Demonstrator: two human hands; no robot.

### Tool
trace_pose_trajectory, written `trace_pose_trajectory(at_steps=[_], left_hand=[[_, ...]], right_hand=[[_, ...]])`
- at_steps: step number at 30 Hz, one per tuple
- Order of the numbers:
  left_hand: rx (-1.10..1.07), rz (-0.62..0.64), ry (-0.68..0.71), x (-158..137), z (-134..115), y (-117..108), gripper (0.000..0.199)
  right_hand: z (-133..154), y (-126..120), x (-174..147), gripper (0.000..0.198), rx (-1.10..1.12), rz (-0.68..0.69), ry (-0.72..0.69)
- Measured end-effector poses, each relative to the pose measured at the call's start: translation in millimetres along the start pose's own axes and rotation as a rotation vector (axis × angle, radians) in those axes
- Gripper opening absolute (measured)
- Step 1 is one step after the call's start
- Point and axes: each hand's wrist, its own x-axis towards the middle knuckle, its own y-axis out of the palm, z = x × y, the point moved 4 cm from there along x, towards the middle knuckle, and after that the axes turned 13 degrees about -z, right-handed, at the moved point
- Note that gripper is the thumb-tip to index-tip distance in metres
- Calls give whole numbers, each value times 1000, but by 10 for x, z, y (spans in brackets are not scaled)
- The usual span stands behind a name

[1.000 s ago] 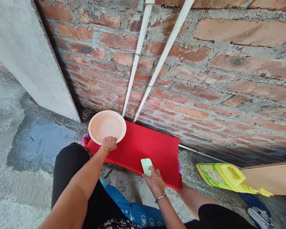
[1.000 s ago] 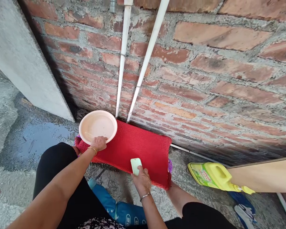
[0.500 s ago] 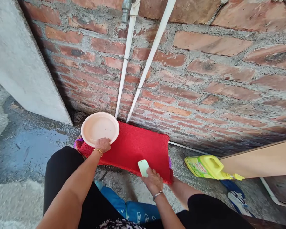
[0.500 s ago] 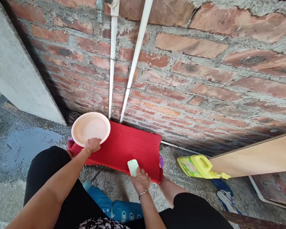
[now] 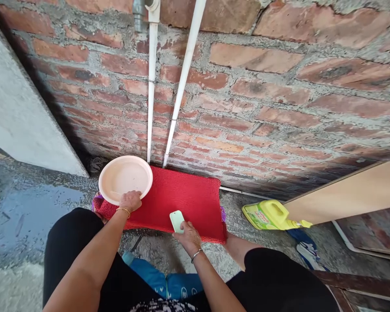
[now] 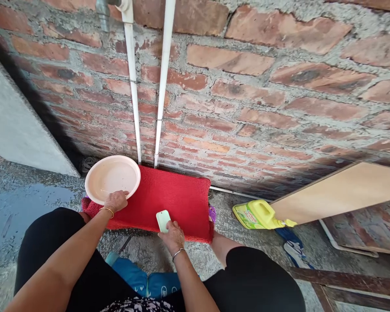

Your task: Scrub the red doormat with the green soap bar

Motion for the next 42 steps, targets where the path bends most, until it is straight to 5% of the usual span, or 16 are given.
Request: trace_pose_trajectory(at_steps=[7, 17, 20, 26, 28, 33, 36, 42], left_hand=[[15, 4, -6, 4, -4, 9, 49], [11, -1, -10, 18, -3, 5, 51], [26, 3, -16, 20, -2, 12, 51], [17, -8, -1, 3, -8, 6, 51], [14, -6, -4, 0, -9, 0, 51], [20, 11, -14, 0, -19, -25, 52], [28, 24, -11, 0, -24, -32, 52], [20, 7, -8, -2, -18, -14, 51]], right_hand=[[-733, -442, 164, 21, -37, -48, 281], [139, 82, 169, 29, -19, -26, -88], [-126, -17, 232, 31, -44, -38, -22], [-842, -433, 299, 29, -86, -116, 343], [-732, -403, 289, 28, -53, -140, 294], [9, -15, 213, 29, -22, -102, -78], [129, 91, 206, 34, -49, -56, -139], [-813, -296, 298, 24, -94, -124, 272]])
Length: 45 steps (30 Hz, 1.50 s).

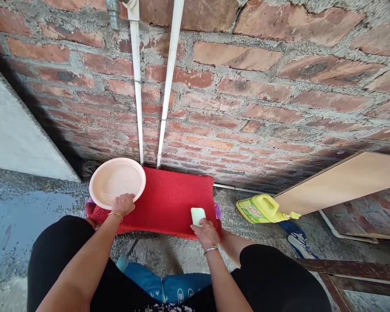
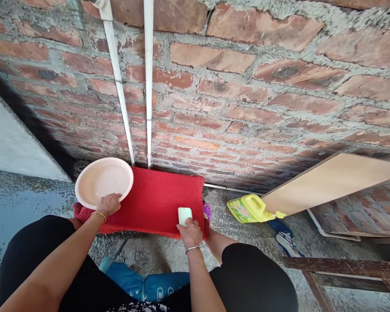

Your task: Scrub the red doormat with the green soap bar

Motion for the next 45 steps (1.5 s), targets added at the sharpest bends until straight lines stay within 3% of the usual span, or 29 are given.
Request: trace_pose_trajectory(at_steps=[2, 4, 10, 12, 14, 19, 21, 23, 29, 31, 33, 38, 40, 42, 45], left_hand=[[-3, -2, 0, -2, 0, 6, 51], [-4, 2, 1, -2, -2, 11, 50], [4, -7, 6, 16, 8, 26, 50], [8, 0, 5, 23, 16, 38, 51], [14, 7, 5, 29, 21, 48, 51], [10, -1, 5, 26, 19, 54, 50], [7, 2, 5, 19, 13, 50, 50], [3, 5, 4, 10, 6, 42, 50], [-6, 3, -9, -2, 0, -1, 51], [-9, 14, -10, -5, -2, -11, 52], [-7, 20, -9, -9, -6, -22, 52], [0, 22, 1, -24, -23, -41, 50], [-5, 21, 0, -29, -27, -47, 50], [-10, 17, -3, -32, -30, -53, 50], [-10, 12, -3, -30, -30, -55, 49]], right_hand=[[-261, -110, 103, 23, 13, -22, 117], [-306, -164, 133, 24, 47, -35, 140], [405, -13, -114, 26, 41, -21, -116], [504, 44, -157, 26, 22, 0, -156], [390, 55, -123, 26, 10, 21, -116], [-331, -89, 111, 31, 3, -17, 133], [-443, -136, 159, 32, 27, -57, 168], [-342, -130, 145, 31, 57, -69, 140], [490, 51, -123, 25, 48, -51, -166], [573, 95, -157, 23, 27, -39, -225], [452, 107, -107, 24, 19, -27, -189], [-280, -16, 213, 28, 76, -124, 150], [-403, -65, 282, 31, 121, -169, 227], [-297, -73, 269, 34, 172, -173, 205], [228, -13, 98, 32, 230, -120, -52]])
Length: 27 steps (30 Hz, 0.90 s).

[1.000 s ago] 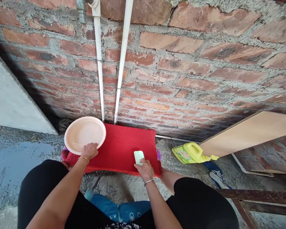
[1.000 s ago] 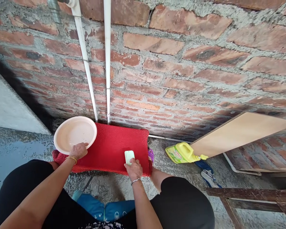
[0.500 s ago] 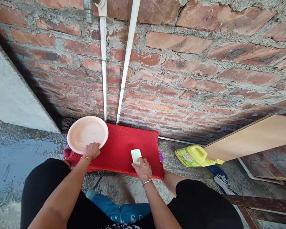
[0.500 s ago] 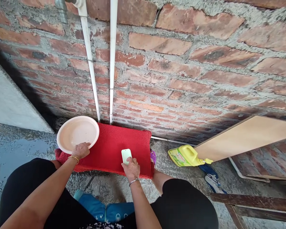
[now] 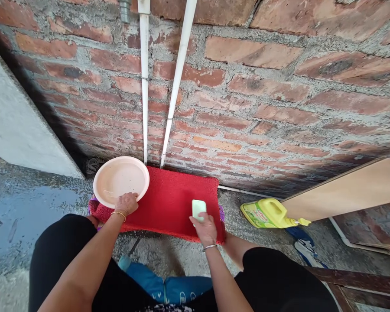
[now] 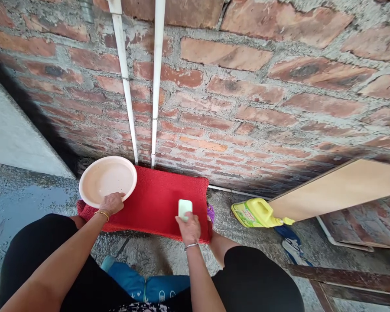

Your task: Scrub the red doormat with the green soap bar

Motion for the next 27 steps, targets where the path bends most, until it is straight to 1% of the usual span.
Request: trace_pose_trajectory(at_steps=[2, 4, 6, 7, 9, 11, 13, 16, 18, 20, 21, 22, 23, 24, 25, 27], left_hand=[[5, -3, 3, 4, 1, 2, 49], [8, -4, 4, 9, 1, 7, 49], [9, -1, 2, 14, 1, 11, 49], [9, 0, 2, 17, 0, 14, 49], [9, 5, 3, 21, -1, 21, 50], [5, 8, 2, 26, 2, 29, 50], [1, 9, 0, 31, 7, 38, 51], [-2, 5, 1, 35, 13, 46, 51], [-3, 5, -2, 34, 14, 47, 51], [-5, 4, -4, 31, 13, 46, 51], [-6, 1, -3, 30, 12, 46, 51], [-6, -1, -1, 29, 11, 47, 51], [-7, -3, 1, 30, 11, 49, 50], [-8, -4, 0, 31, 13, 52, 50], [-11, -4, -1, 34, 16, 57, 50], [-17, -2, -5, 40, 23, 66, 51]], right_hand=[[414, 145, -166, 29, -2, 83, -221], [747, 275, -309, 28, -29, 160, -373], [951, 363, -375, 29, -64, 215, -445], [998, 387, -374, 29, -81, 232, -456], [973, 396, -313, 30, -126, 247, -442], [790, 350, -190, 30, -159, 226, -363], [475, 259, -42, 30, -167, 180, -229], [-110, 82, 149, 35, -159, 110, 45], [-434, -26, 221, 40, -132, 59, 246], [-588, -87, 244, 45, -96, 11, 385], [-583, -91, 239, 47, -80, -7, 410], [-520, -74, 225, 47, -64, -20, 398], [-406, -36, 200, 46, -46, -22, 350], [-248, 21, 163, 44, -27, -15, 274], [-57, 92, 112, 42, -10, 0, 176], [375, 255, -27, 36, -3, 51, -67]])
